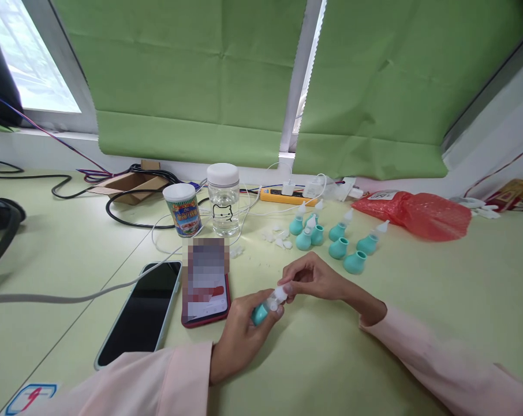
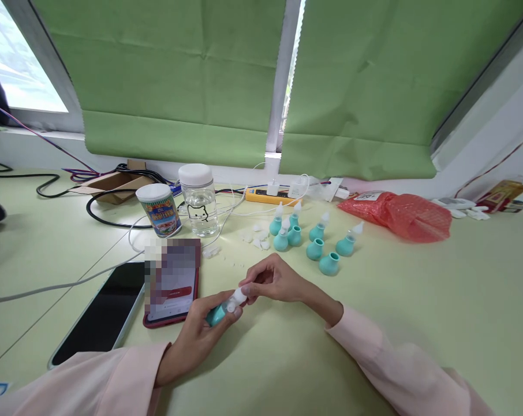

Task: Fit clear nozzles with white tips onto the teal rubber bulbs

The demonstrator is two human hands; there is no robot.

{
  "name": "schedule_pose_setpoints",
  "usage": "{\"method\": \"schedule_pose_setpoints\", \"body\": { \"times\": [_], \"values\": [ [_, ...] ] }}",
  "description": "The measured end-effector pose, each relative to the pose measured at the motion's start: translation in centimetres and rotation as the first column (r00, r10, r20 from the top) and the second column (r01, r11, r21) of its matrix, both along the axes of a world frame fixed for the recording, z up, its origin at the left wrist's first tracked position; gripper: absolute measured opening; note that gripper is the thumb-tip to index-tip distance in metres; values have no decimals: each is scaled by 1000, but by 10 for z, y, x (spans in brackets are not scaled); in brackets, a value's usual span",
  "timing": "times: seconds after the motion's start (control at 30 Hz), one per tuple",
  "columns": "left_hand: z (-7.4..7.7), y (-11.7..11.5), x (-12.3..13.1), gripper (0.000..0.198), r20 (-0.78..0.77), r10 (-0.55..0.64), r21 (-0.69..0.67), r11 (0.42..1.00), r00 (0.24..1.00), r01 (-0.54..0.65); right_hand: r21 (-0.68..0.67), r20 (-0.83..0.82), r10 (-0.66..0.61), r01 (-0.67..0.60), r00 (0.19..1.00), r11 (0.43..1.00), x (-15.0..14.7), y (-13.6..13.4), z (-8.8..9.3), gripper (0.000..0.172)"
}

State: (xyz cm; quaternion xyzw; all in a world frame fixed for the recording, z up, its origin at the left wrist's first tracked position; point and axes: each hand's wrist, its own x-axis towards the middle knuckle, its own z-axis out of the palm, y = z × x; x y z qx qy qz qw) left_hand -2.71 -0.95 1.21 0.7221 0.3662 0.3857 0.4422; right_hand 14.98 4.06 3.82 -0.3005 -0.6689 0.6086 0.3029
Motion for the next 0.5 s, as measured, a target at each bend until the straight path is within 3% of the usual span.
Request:
{"method": "schedule_pose_setpoints", "body": {
  "times": [0.13,0.23,0.5],
  "values": [
    [0,-1,1,22,69,45,-71,997,997,-41,-30,-145,-151,148,978,988,-13,-5,-10,19],
    [-1,0,2,22,65,102,-109,989,993,-95,-30,-164,-275,274,947,961,-21,-11,-14,24],
    [-1,3,1,28,-43,82,-82,993,996,-85,-72,-43,-254,251,966,965,-17,-13,-9,30]
  ]
}}
